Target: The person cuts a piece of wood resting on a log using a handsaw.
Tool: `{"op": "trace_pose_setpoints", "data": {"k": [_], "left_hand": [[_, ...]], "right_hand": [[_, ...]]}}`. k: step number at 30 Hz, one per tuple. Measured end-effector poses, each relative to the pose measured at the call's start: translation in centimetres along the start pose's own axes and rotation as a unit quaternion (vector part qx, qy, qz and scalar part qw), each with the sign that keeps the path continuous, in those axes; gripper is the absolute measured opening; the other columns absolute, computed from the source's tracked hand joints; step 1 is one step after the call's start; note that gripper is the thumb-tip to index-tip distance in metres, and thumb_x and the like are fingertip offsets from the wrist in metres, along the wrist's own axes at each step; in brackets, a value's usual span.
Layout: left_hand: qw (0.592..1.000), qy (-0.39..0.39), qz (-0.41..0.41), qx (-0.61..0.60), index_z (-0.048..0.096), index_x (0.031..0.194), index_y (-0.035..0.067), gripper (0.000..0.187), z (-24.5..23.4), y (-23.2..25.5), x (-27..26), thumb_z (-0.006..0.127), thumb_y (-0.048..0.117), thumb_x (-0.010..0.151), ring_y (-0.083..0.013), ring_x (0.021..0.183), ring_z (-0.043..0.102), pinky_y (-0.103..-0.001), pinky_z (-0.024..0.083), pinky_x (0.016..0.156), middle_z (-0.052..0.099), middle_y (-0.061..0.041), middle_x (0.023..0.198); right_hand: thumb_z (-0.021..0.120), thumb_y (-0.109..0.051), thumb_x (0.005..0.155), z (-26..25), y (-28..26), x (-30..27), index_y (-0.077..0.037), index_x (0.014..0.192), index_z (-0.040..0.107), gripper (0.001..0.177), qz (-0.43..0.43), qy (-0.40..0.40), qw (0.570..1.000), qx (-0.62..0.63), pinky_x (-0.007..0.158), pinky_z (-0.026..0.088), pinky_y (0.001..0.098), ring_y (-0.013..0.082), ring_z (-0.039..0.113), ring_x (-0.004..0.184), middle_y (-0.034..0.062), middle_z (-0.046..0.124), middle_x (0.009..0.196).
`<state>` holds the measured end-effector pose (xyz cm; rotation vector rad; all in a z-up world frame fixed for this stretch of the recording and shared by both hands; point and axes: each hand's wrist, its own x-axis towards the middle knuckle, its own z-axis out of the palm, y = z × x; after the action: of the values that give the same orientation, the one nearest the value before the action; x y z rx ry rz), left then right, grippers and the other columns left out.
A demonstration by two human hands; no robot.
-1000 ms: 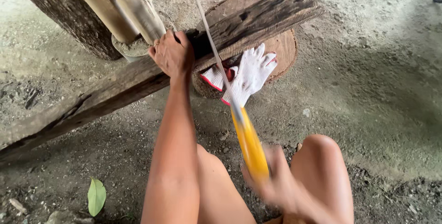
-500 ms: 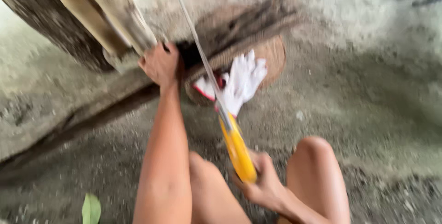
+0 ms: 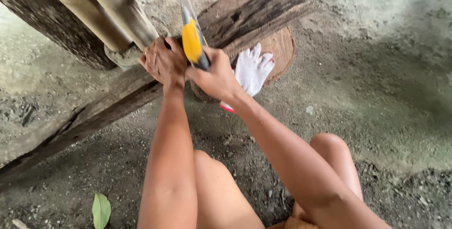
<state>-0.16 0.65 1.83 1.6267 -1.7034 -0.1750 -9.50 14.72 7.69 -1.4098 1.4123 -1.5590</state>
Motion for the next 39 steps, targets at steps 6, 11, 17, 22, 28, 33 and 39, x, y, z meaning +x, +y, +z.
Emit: {"op": "trace_pose_setpoints", "data": {"k": [6, 11, 17, 22, 28, 33, 39], "left_hand": [[0.998, 0.049, 0.038, 0.008, 0.077, 0.1, 0.006, 0.038, 1.5, -1.5, -0.2, 0.053, 0.036, 0.095, -0.0301, 0.1, 0.064, -0.045, 0.035, 0.098, 0.075, -0.015, 0.1], [0.996, 0.035, 0.039, 0.069, 0.077, 0.096, 0.006, 0.043, 2.1, -1.5, 0.4, 0.052, 0.04, 0.096, -0.0345, 0.099, 0.064, -0.047, 0.035, 0.098, 0.074, -0.019, 0.095], [0.999, -0.033, 0.009, 0.015, 0.076, 0.102, 0.006, 0.043, 1.2, -0.8, 0.5, 0.045, 0.036, 0.101, -0.0317, 0.091, 0.064, -0.046, 0.037, 0.099, 0.073, -0.017, 0.094], [0.992, 0.098, 0.07, 0.026, 0.076, 0.094, 0.009, 0.04, 1.8, -1.0, 0.6, 0.049, 0.038, 0.098, -0.0269, 0.102, 0.065, -0.043, 0.037, 0.096, 0.076, -0.01, 0.097], [0.999, -0.039, -0.013, 0.007, 0.075, 0.103, 0.008, 0.043, 0.5, -0.1, 0.9, 0.046, 0.039, 0.099, -0.0255, 0.095, 0.064, -0.043, 0.035, 0.101, 0.075, -0.011, 0.094], [1.0, 0.008, 0.02, 0.014, 0.075, 0.105, 0.01, 0.041, 1.0, -0.5, 0.4, 0.047, 0.038, 0.096, -0.0276, 0.092, 0.064, -0.044, 0.036, 0.097, 0.075, -0.013, 0.098], [0.999, -0.024, 0.01, 0.023, 0.074, 0.095, 0.008, 0.04, 0.2, -0.1, 0.2, 0.044, 0.034, 0.098, -0.0255, 0.09, 0.062, -0.043, 0.036, 0.099, 0.074, -0.014, 0.095]], "right_hand": [[0.067, -0.014, 0.085, -2.0, 0.0, -7.4, -0.009, 0.108, 0.059, 0.025, 0.112, -0.017, 0.993, -0.015, 0.054, 0.044, 0.0275, 0.0043, 0.048, 0.064, -0.0051, 0.055, 0.071], [0.071, 0.0, 0.076, -6.3, -0.4, -20.2, -0.001, 0.075, 0.065, 0.006, 0.12, -0.066, 0.99, -0.021, 0.057, 0.045, 0.0292, 0.0091, 0.055, 0.064, 0.0014, 0.059, 0.069], [0.07, 0.0, 0.077, -5.0, -2.2, -17.7, -0.002, 0.094, 0.069, 0.017, 0.056, -0.075, 0.994, -0.06, 0.056, 0.044, 0.0301, 0.0091, 0.055, 0.061, 0.0, 0.06, 0.067], [0.07, -0.006, 0.078, 1.1, 0.1, 2.7, 0.001, 0.088, 0.066, 0.013, 0.002, 0.032, 0.999, -0.019, 0.056, 0.045, 0.0296, 0.0076, 0.048, 0.067, -0.0008, 0.056, 0.07], [0.073, -0.005, 0.079, -0.1, -0.3, -1.2, 0.0, 0.082, 0.062, 0.013, 0.017, 0.004, 1.0, -0.022, 0.052, 0.044, 0.0274, 0.0073, 0.054, 0.064, -0.0007, 0.059, 0.071], [0.07, -0.001, 0.075, -5.1, -2.9, -21.1, -0.001, 0.076, 0.057, 0.013, 0.13, -0.061, 0.988, -0.062, 0.056, 0.04, 0.0306, 0.0105, 0.046, 0.063, 0.0035, 0.05, 0.066], [0.072, 0.002, 0.074, -7.2, -2.9, -24.4, -0.002, 0.075, 0.062, 0.011, 0.138, -0.102, 0.985, -0.013, 0.056, 0.044, 0.03, 0.0124, 0.053, 0.06, 0.0018, 0.058, 0.066]]}}
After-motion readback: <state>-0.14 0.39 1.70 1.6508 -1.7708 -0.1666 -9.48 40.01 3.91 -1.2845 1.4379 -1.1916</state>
